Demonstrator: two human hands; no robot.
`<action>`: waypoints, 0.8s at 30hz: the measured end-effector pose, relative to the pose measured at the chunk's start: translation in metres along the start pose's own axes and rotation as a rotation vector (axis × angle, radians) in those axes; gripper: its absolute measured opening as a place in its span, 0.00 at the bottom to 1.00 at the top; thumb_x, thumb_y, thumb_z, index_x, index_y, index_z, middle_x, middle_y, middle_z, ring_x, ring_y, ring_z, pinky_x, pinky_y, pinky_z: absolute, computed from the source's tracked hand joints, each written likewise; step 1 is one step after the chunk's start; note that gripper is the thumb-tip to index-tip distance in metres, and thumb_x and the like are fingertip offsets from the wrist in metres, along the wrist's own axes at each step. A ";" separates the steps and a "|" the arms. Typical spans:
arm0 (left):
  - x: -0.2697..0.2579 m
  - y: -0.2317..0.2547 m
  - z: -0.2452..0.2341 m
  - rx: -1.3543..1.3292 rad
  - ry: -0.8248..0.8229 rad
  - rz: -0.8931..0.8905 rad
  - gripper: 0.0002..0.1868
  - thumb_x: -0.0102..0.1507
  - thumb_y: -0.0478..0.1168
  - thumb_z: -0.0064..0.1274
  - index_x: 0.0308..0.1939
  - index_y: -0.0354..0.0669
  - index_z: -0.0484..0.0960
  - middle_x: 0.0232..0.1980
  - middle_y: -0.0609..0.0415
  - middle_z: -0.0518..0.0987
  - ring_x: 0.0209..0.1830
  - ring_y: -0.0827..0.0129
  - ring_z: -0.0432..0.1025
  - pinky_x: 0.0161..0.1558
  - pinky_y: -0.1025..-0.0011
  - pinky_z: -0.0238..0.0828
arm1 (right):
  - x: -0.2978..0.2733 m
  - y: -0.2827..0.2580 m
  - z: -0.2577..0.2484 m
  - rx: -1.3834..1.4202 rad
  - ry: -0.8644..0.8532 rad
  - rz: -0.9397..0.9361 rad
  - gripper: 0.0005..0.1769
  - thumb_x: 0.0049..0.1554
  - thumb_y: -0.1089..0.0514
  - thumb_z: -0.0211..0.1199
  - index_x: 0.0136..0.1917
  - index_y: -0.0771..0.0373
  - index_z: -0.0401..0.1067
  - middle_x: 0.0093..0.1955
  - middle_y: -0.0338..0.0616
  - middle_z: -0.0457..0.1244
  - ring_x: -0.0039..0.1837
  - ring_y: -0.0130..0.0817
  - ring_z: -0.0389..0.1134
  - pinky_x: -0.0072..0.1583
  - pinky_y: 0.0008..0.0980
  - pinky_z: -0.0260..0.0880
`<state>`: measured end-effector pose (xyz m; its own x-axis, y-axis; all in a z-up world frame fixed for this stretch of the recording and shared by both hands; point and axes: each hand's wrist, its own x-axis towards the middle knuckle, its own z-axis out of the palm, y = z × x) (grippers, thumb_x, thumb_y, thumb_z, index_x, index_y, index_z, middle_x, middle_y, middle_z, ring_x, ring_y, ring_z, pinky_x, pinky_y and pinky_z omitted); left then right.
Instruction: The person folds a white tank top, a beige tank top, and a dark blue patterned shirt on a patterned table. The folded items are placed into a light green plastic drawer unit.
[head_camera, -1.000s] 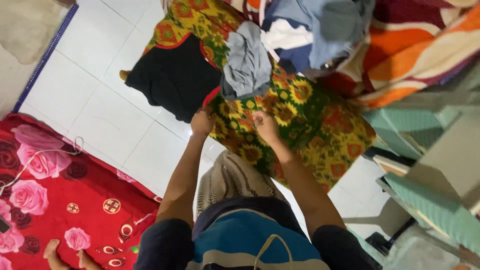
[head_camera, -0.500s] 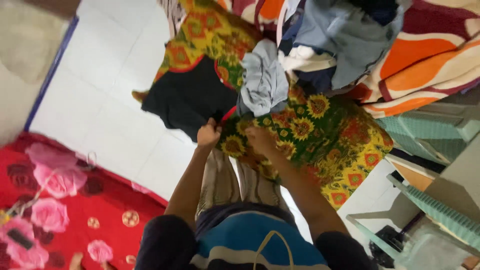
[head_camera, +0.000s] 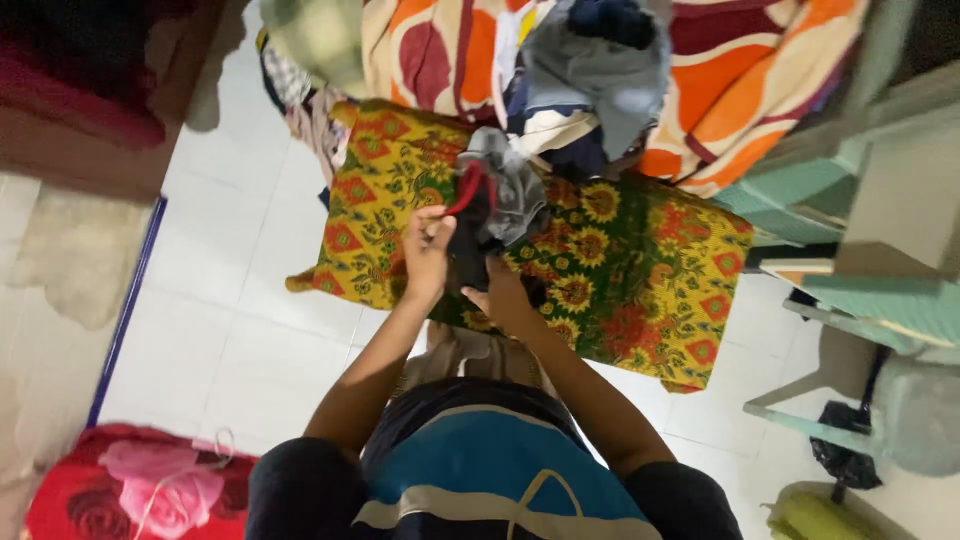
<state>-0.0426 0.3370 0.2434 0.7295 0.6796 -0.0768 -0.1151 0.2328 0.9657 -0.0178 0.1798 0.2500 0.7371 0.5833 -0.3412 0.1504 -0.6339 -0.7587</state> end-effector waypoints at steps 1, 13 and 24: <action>0.000 0.020 0.001 -0.011 -0.021 0.009 0.10 0.69 0.34 0.59 0.53 0.38 0.76 0.37 0.62 0.70 0.36 0.77 0.63 0.40 0.77 0.63 | -0.015 -0.020 -0.026 -0.005 0.025 0.000 0.35 0.51 0.50 0.76 0.65 0.68 0.67 0.55 0.60 0.69 0.54 0.52 0.73 0.54 0.47 0.73; -0.046 0.060 -0.003 -0.012 -0.618 -0.106 0.20 0.71 0.43 0.59 0.60 0.37 0.71 0.44 0.47 0.78 0.40 0.62 0.76 0.45 0.66 0.76 | -0.082 -0.055 -0.082 0.931 0.688 0.079 0.16 0.62 0.59 0.64 0.60 0.70 0.76 0.55 0.48 0.70 0.54 0.29 0.70 0.59 0.28 0.70; -0.088 0.142 0.003 0.891 -0.640 0.618 0.20 0.55 0.41 0.71 0.44 0.40 0.78 0.46 0.46 0.78 0.49 0.50 0.75 0.46 0.58 0.76 | -0.086 -0.087 -0.044 0.133 0.800 -0.195 0.20 0.53 0.52 0.78 0.38 0.68 0.71 0.34 0.46 0.66 0.36 0.30 0.67 0.38 0.33 0.67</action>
<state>-0.1213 0.3082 0.3879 0.9405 -0.0087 0.3398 -0.2409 -0.7223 0.6483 -0.0658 0.1623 0.3700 0.9589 0.1078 0.2624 0.2820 -0.4641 -0.8397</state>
